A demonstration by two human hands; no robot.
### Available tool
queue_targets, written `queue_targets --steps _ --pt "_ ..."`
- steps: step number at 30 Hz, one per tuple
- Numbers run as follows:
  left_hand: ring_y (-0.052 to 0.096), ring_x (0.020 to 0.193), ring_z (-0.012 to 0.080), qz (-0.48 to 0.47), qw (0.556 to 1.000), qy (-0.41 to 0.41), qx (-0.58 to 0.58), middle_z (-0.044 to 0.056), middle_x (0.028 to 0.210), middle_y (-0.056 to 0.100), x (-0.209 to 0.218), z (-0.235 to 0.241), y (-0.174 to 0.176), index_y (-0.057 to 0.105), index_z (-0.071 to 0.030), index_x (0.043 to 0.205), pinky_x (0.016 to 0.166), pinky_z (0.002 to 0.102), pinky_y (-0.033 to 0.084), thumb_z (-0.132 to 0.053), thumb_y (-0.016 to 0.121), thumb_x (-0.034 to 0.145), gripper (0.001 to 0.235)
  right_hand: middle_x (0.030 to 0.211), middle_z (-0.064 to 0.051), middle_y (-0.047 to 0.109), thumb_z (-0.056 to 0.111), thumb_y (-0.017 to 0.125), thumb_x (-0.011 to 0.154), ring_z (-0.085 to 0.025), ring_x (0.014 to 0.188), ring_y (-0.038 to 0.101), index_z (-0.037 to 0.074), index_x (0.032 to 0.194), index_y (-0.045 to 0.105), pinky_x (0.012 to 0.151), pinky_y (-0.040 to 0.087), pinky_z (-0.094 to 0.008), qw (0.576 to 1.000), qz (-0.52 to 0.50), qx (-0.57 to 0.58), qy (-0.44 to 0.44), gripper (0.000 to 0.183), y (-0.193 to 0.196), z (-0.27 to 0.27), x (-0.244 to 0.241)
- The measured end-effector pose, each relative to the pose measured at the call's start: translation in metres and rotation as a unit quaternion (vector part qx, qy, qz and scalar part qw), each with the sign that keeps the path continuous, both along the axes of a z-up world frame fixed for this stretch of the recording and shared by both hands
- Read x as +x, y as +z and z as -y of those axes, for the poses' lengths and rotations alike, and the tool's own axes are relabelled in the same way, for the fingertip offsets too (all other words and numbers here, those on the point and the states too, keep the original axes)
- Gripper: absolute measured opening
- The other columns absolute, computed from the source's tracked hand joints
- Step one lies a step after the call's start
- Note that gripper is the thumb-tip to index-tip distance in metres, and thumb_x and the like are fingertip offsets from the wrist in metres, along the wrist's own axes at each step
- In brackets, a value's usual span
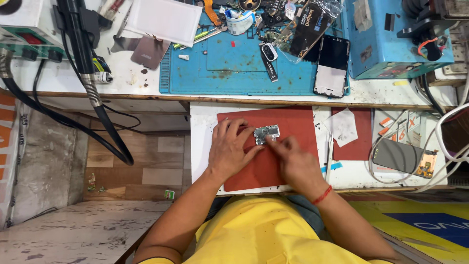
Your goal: The person scrapes a small circuit board with a pen-like tool, then uses a hot air gun to apply heat to the board. The person holds the board steady with the left hand while operating the tool with the right hand.
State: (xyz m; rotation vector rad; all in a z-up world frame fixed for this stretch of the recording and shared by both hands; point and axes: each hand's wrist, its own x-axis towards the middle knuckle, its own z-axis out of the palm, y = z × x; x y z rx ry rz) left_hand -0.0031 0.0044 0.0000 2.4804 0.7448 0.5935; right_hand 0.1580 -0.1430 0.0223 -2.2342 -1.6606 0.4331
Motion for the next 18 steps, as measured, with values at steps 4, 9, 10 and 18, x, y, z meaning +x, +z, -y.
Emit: queue_targets --steps 4,9,10,18 --pt "0.050 0.121 0.0315 -0.012 1.000 -0.002 -0.001 0.008 0.127 0.059 -0.001 -0.001 -0.001 0.073 -0.011 0.119 0.105 0.049 0.039 -0.044 0.084 0.078 0.054 0.107 -0.013 0.062 0.001 0.057 0.087 -0.037 0.067 0.066 0.024 0.144 0.058 0.059 0.055 -0.048 1.000 0.015 -0.009 -0.002 0.062 -0.003 -0.002 0.003" --pt "0.050 0.120 0.0322 -0.014 1.000 -0.005 -0.006 0.009 0.125 0.059 0.000 0.001 0.000 0.073 -0.011 0.118 0.102 0.050 0.039 -0.044 0.086 0.078 0.053 0.106 -0.012 0.061 0.004 0.056 0.092 -0.037 0.070 0.066 0.024 0.147 0.055 0.059 0.055 -0.048 0.998 0.040 -0.008 -0.045 0.059 0.000 0.001 0.007" --pt "0.050 0.120 0.0324 -0.007 1.000 -0.002 -0.004 0.009 0.125 0.059 0.000 0.001 0.000 0.073 -0.011 0.118 0.102 0.050 0.039 -0.043 0.086 0.076 0.054 0.107 -0.012 0.061 0.003 0.056 0.089 -0.037 0.068 0.066 0.025 0.148 0.055 0.059 0.055 -0.048 0.999 0.036 -0.027 -0.024 0.063 0.000 0.001 0.006" --pt "0.050 0.119 0.0308 0.007 1.000 -0.003 -0.011 0.008 0.124 0.058 0.000 -0.001 0.001 0.074 -0.013 0.124 0.103 0.049 0.038 -0.042 0.087 0.076 0.058 0.109 -0.011 0.063 0.004 0.056 0.090 -0.037 0.067 0.067 0.027 0.148 0.055 0.060 0.056 -0.048 0.999 0.030 -0.021 -0.021 0.061 0.000 -0.002 -0.004"
